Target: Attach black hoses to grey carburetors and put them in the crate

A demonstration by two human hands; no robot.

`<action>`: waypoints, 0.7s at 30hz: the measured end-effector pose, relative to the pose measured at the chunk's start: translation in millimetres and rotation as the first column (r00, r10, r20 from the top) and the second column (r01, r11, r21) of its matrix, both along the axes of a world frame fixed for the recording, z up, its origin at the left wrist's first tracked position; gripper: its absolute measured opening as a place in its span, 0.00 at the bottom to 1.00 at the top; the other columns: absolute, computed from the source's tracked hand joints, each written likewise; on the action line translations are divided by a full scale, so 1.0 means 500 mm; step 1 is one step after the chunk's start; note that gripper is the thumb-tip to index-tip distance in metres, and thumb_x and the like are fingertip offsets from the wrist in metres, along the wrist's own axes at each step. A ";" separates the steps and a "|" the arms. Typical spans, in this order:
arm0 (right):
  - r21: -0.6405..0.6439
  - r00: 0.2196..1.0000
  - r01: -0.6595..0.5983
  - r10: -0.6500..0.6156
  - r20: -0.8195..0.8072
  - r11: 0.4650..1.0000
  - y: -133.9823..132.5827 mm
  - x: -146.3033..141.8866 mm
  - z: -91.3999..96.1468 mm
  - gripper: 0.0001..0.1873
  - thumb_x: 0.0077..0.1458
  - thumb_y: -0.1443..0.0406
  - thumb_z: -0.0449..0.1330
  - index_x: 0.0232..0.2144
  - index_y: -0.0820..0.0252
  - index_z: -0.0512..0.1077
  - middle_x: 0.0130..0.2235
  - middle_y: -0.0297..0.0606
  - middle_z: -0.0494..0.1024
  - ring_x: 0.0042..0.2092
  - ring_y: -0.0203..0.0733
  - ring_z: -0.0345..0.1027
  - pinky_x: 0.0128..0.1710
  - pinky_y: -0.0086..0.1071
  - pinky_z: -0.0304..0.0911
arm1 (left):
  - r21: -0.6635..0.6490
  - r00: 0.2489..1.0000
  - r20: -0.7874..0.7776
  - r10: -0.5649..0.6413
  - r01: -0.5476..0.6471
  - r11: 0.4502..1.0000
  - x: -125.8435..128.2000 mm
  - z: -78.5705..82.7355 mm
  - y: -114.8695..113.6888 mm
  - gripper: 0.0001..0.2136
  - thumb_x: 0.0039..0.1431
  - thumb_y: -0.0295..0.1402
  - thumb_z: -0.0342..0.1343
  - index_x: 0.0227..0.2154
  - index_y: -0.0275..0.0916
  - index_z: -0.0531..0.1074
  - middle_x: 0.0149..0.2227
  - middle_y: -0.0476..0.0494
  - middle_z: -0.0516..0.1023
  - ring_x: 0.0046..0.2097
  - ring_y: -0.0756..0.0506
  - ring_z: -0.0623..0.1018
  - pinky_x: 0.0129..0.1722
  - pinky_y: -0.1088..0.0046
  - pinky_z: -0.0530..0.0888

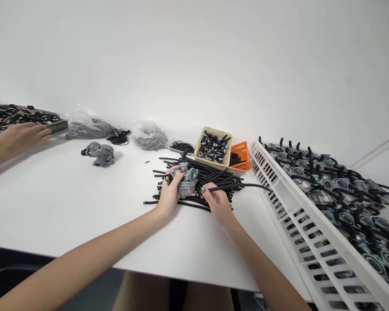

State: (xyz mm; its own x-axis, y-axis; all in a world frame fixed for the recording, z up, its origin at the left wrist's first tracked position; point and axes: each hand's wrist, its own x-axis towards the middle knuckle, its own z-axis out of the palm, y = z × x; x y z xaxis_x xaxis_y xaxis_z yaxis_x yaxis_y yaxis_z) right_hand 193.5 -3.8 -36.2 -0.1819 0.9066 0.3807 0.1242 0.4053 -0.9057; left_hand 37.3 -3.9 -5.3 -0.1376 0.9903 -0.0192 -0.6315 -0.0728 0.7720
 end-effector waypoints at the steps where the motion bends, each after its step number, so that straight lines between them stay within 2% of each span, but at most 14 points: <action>1: 0.030 1.000 0.006 -0.006 -0.010 1.000 0.001 -0.001 -0.001 0.17 0.59 0.52 0.57 0.27 0.58 0.71 0.33 0.37 0.69 0.35 0.38 0.64 0.31 0.30 0.61 | 0.006 1.000 0.000 0.006 -0.006 1.000 0.000 0.000 0.000 0.18 0.49 0.37 0.63 0.43 0.44 0.67 0.35 0.50 0.77 0.33 0.46 0.79 0.30 0.70 0.79; 4: 0.057 0.998 0.015 -0.012 -0.054 0.998 0.002 -0.005 -0.002 0.16 0.58 0.52 0.59 0.28 0.58 0.73 0.38 0.40 0.72 0.40 0.40 0.67 0.34 0.30 0.65 | -0.007 1.000 0.009 0.027 -0.027 1.000 0.000 0.001 0.002 0.17 0.50 0.37 0.63 0.43 0.43 0.67 0.37 0.49 0.77 0.35 0.46 0.79 0.30 0.71 0.79; 8: 0.010 0.993 -0.011 0.013 -0.114 1.000 0.003 -0.011 0.001 0.16 0.56 0.51 0.60 0.29 0.58 0.74 0.43 0.42 0.75 0.43 0.41 0.69 0.43 0.35 0.68 | -0.044 0.998 0.027 0.057 -0.056 0.997 -0.001 0.000 0.003 0.17 0.50 0.37 0.62 0.43 0.42 0.68 0.39 0.48 0.76 0.38 0.47 0.78 0.33 0.73 0.78; 11: -0.011 0.989 -0.059 0.057 -0.133 0.998 0.001 -0.013 0.002 0.15 0.57 0.52 0.60 0.30 0.58 0.75 0.43 0.43 0.75 0.44 0.42 0.70 0.46 0.37 0.67 | -0.018 0.999 0.017 0.052 -0.052 0.998 -0.001 -0.001 0.001 0.16 0.50 0.37 0.61 0.42 0.42 0.68 0.37 0.49 0.76 0.37 0.47 0.78 0.32 0.74 0.78; 14: 0.022 0.989 -0.092 0.094 -0.117 0.996 -0.004 -0.013 0.004 0.14 0.58 0.53 0.60 0.30 0.58 0.75 0.43 0.43 0.74 0.47 0.43 0.69 0.48 0.39 0.67 | 0.003 0.998 0.007 0.055 -0.055 0.999 -0.001 -0.001 0.000 0.15 0.50 0.38 0.61 0.41 0.41 0.69 0.34 0.50 0.75 0.35 0.47 0.78 0.31 0.74 0.77; 18: 0.065 0.992 -0.102 0.106 -0.069 0.993 -0.007 -0.009 0.003 0.13 0.58 0.54 0.60 0.31 0.56 0.75 0.45 0.43 0.71 0.46 0.43 0.69 0.47 0.37 0.67 | -0.005 0.997 0.012 0.074 -0.074 0.997 -0.002 -0.002 0.002 0.14 0.50 0.37 0.60 0.40 0.41 0.68 0.33 0.50 0.74 0.34 0.47 0.77 0.31 0.73 0.78; 21: 0.101 0.998 -0.067 0.067 0.000 0.993 -0.005 -0.007 0.000 0.13 0.58 0.55 0.59 0.30 0.56 0.74 0.40 0.41 0.70 0.41 0.41 0.68 0.41 0.34 0.66 | -0.001 0.997 0.014 0.082 -0.082 0.997 -0.002 -0.005 0.004 0.14 0.51 0.37 0.60 0.40 0.42 0.67 0.33 0.50 0.74 0.33 0.47 0.77 0.30 0.72 0.78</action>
State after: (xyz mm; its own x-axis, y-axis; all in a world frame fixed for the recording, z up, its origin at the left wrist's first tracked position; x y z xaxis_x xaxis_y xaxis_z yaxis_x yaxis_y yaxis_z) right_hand 189.9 -6.3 -36.0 -0.2396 0.8494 0.4703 0.0905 0.5018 -0.8602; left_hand 36.2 -1.7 -7.7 -0.2178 0.9757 -0.0221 -0.6339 -0.1242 0.7634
